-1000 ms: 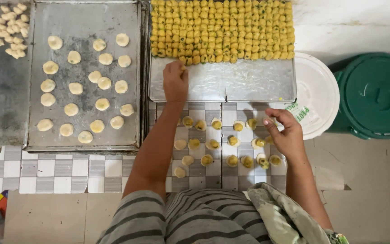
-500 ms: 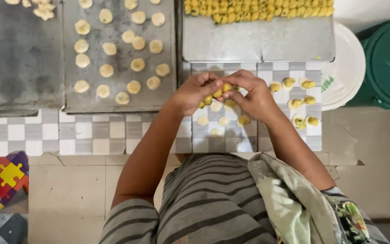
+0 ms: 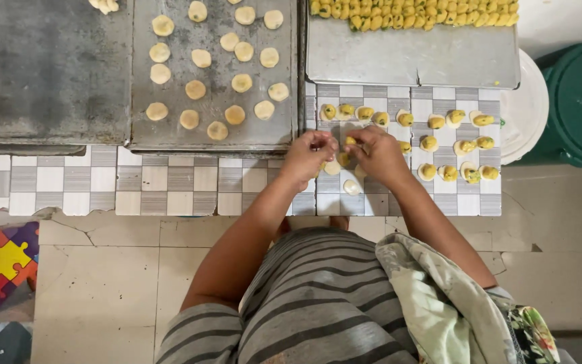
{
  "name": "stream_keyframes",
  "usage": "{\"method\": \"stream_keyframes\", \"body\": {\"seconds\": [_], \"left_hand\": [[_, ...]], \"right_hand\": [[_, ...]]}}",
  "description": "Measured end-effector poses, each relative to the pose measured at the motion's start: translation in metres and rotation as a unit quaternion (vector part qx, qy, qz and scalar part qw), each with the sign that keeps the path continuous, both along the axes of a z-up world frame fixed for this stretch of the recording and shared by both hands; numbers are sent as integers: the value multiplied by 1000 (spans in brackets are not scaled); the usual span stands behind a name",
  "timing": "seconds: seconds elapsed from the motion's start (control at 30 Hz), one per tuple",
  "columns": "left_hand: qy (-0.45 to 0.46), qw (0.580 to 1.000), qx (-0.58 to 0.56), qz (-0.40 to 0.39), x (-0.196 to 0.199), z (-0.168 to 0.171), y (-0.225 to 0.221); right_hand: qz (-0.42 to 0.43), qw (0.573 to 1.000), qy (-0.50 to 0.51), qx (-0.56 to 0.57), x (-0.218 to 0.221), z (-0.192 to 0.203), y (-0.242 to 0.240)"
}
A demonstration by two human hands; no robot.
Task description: Assembling cookies by placing small yellow dough portions onto white dough bases on a baking tray.
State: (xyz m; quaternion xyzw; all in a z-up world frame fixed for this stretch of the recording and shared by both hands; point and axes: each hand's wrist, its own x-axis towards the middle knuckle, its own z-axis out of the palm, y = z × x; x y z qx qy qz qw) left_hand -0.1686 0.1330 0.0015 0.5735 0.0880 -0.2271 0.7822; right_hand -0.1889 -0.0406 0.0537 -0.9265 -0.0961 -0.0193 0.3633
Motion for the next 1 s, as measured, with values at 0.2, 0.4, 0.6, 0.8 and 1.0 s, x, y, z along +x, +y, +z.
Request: {"method": "stream_keyframes", "body": {"seconds": [0.2,0.4,0.6,0.8,1.0], "left_hand": [[169,980,-105,29,1,15,14],[208,963,-163,41,-3,27,27],[194,949,-240,70,-9,20,42],[122,966,-220,60,-22,31,51],[50,986,-149,58,-41,70,52]], "right_hand": [[-21,948,-102,-299,9,-73,-34],[37,910,-121,-394,4,-46,-8],[158,897,-129,-393,-15,12,22],[103,912,-231,-323,9,-34,15],[115,910,-201,-344,22,-30,25]]}}
